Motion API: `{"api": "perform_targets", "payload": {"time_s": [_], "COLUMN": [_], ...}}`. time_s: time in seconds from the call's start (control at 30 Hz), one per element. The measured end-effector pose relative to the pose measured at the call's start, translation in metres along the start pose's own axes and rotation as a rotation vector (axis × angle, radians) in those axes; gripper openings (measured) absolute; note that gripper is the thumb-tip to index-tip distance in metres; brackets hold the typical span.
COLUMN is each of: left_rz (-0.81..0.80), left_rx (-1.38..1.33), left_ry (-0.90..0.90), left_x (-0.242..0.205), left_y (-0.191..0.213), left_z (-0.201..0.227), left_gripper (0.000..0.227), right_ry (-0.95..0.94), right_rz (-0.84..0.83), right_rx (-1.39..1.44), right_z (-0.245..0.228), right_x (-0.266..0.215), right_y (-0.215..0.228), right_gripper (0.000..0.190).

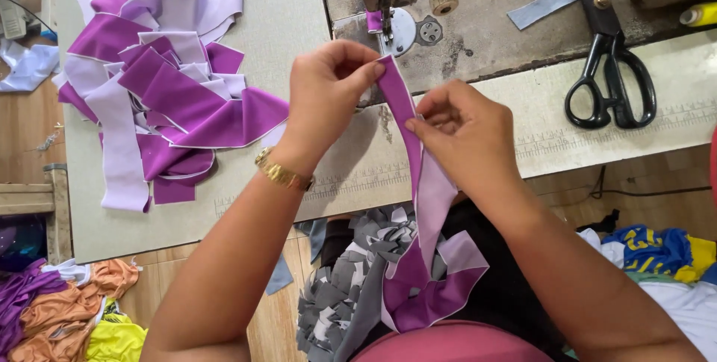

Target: Folding and aligning purple and white fabric strips on a sewing machine table in preparation for sewing.

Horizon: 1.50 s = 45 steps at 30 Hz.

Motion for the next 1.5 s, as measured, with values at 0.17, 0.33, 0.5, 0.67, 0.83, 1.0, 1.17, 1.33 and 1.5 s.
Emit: {"api": "perform_targets", "payload": {"time_s": [0.17,0.33,0.5,0.67,0.83,1.0,1.17,1.33,1.5], "left_rz": [0.068,0.114,0.129,0.161,0.111,0.139,0.145,0.160,0.160], "left_rx": [0.584,0.702,0.677,0.707,0.737,0.752,0.758,0.755,0.779], "left_ry": [-0.495,-0.484,-0.475,-0.678,-0.790,-0.888,-0.865,-0.882,-0.872], "left_x": [0.019,0.027,0.025,0.015,-0.006,-0.017,-0.013,-0.010,-0.007], "left_y": [-0.018,-0.020,-0.015,-0.011,-0.008,-0.009,-0.009,-0.009,-0.010], "left_z": [0.015,0.004,0.008,0.016,0.028,0.038,0.037,0.038,0.039], "left_gripper": [0.011,0.013,0.038,0.017,0.018,0.012,0.014,0.014,0.018], "right_ry": [0.292,0.189,0.453,0.420,0.539,0.512,0.567,0.525,0.502], "right_rz": [-0.200,-0.337,-0.356,-0.461,-0.409,-0.423,-0.394,-0.403,-0.397], "right_rx": [-0.430,-0.681,-0.684,-0.677,-0.643,-0.639,-0.624,-0.625,-0.635], "right_z": [-0.014,-0.025,-0.028,-0.024,-0.022,-0.020,-0.019,-0.018,-0.017], "right_x": [0.022,0.029,0.041,0.042,0.037,0.035,0.036,0.041,0.043], "right_y": [-0.024,-0.033,-0.034,-0.036,-0.034,-0.036,-0.038,-0.041,-0.042], "right_gripper": [0.017,0.016,0.035,0.029,0.031,0.030,0.031,0.032,0.031]}}
Point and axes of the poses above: each hand's wrist, its own x-axis towards the middle knuckle, its own y-axis out of the back of the hand, z = x × y, the point moved 8 cm from there along x, towards the middle knuckle, and after that the axes turned 7 degrees about z, right-handed, at the moved point
